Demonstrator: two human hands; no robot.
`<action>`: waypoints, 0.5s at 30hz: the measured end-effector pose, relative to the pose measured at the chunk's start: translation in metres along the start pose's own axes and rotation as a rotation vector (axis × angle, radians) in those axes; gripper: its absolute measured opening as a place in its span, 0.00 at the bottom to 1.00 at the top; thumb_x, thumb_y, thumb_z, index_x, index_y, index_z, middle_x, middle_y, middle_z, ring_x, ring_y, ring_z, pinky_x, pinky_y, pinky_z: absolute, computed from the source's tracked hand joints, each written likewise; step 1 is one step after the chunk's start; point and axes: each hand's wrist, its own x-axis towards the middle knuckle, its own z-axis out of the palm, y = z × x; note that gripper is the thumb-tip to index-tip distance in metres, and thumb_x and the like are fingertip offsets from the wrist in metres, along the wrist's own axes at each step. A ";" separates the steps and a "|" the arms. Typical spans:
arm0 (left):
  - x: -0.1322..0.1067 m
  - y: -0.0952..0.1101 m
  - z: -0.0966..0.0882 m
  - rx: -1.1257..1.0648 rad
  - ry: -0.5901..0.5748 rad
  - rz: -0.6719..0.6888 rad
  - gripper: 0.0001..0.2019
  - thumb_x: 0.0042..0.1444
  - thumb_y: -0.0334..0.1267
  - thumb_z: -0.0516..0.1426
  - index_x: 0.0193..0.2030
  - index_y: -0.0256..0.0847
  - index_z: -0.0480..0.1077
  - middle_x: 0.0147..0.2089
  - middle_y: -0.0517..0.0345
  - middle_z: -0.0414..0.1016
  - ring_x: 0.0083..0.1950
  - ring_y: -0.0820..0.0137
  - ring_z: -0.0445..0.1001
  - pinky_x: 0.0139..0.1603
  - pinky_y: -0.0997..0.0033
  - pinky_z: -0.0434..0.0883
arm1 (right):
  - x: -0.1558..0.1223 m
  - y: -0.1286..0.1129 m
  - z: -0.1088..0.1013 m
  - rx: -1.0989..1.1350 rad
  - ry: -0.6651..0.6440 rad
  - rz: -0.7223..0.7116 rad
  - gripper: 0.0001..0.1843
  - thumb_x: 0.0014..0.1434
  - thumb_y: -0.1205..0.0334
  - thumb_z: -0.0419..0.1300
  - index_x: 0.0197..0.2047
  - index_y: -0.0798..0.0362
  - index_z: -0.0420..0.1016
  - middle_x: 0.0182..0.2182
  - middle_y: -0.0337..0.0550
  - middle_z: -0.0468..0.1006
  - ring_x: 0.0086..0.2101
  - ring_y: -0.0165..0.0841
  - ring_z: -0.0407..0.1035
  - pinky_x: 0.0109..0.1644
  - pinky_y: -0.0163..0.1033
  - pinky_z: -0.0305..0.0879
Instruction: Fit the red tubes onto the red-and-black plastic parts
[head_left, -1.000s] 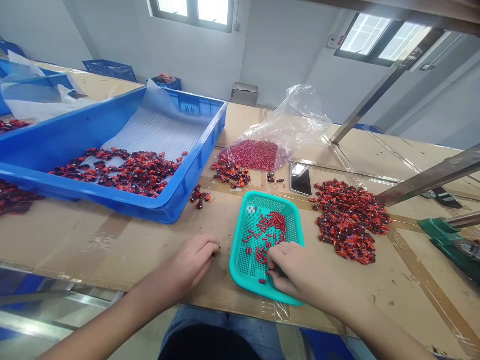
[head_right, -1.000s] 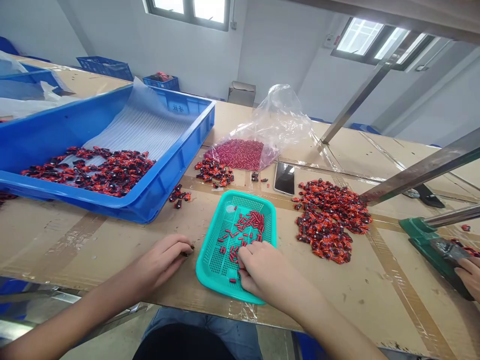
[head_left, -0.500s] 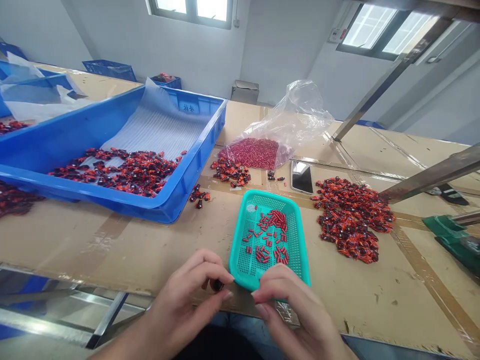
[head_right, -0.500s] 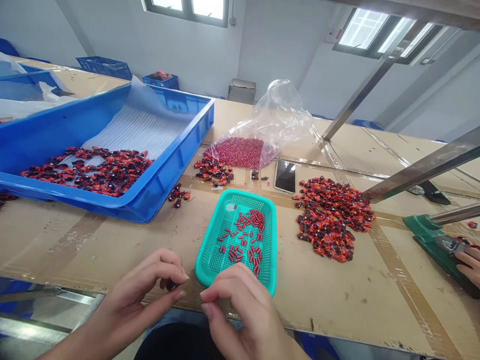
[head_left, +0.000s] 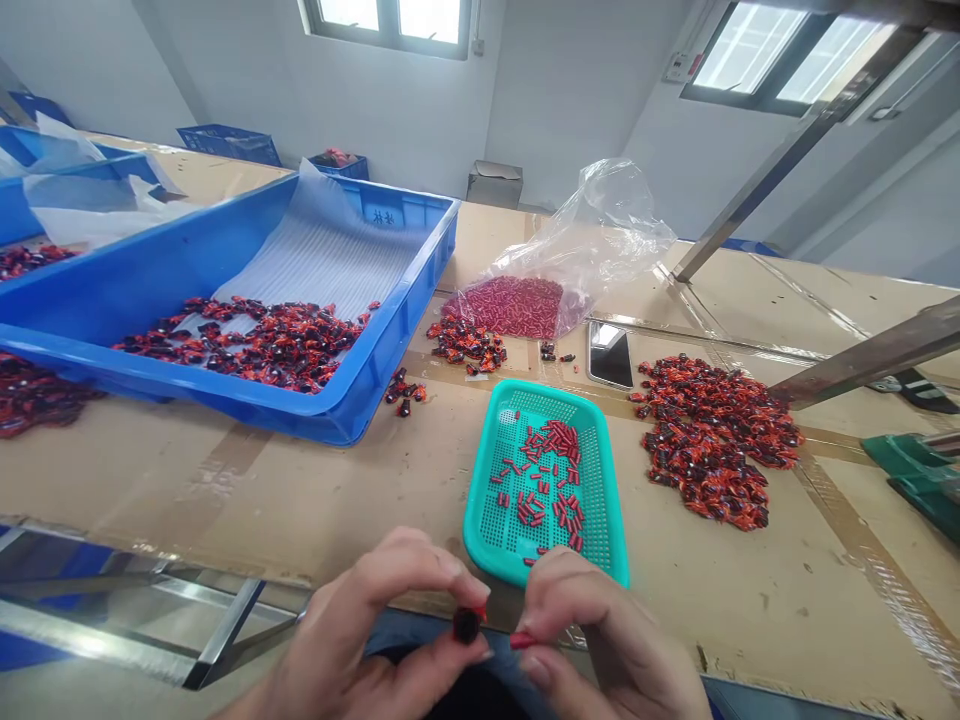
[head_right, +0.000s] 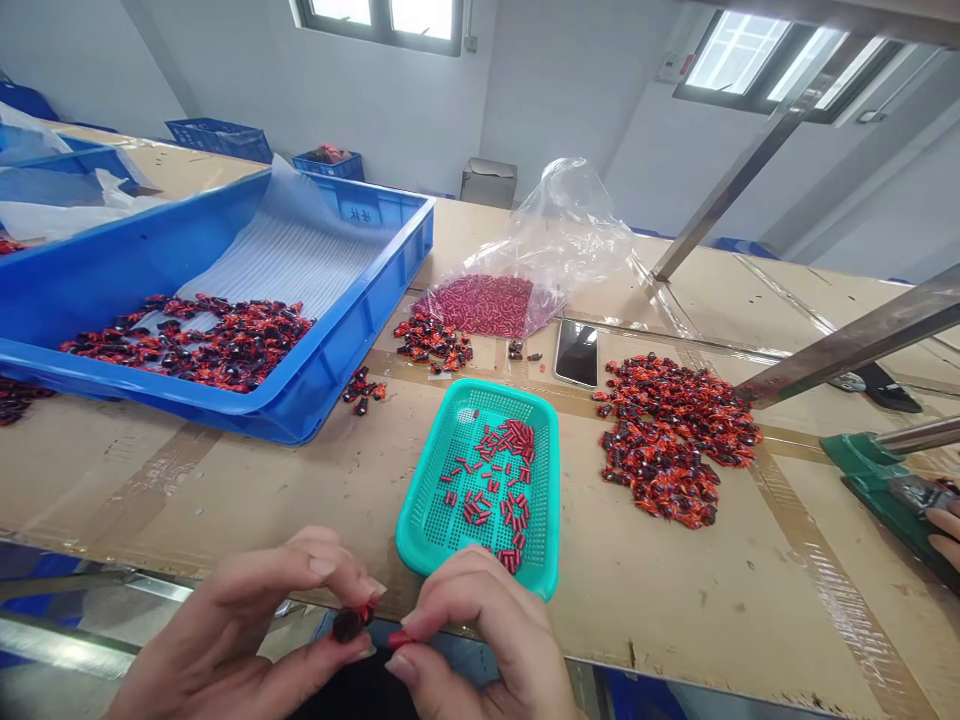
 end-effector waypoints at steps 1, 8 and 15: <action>0.000 0.000 0.000 0.000 -0.007 0.015 0.14 0.72 0.34 0.60 0.60 0.48 0.66 0.44 0.58 0.82 0.43 0.72 0.84 0.43 0.77 0.84 | 0.002 -0.002 0.000 -0.002 0.002 -0.026 0.07 0.73 0.55 0.62 0.43 0.48 0.74 0.31 0.39 0.80 0.32 0.31 0.75 0.40 0.35 0.76; -0.001 0.004 -0.003 0.128 -0.033 0.060 0.15 0.73 0.34 0.58 0.62 0.45 0.63 0.47 0.55 0.84 0.48 0.71 0.85 0.47 0.75 0.84 | 0.009 -0.007 -0.006 -0.077 -0.055 -0.130 0.10 0.73 0.53 0.62 0.41 0.51 0.74 0.28 0.41 0.80 0.31 0.32 0.76 0.38 0.37 0.76; -0.001 0.005 0.002 0.295 -0.004 0.149 0.08 0.79 0.39 0.49 0.46 0.46 0.66 0.40 0.60 0.86 0.41 0.76 0.86 0.53 0.74 0.79 | 0.016 -0.015 -0.008 -0.193 -0.117 -0.191 0.11 0.73 0.56 0.63 0.39 0.52 0.74 0.28 0.40 0.81 0.30 0.30 0.77 0.38 0.34 0.77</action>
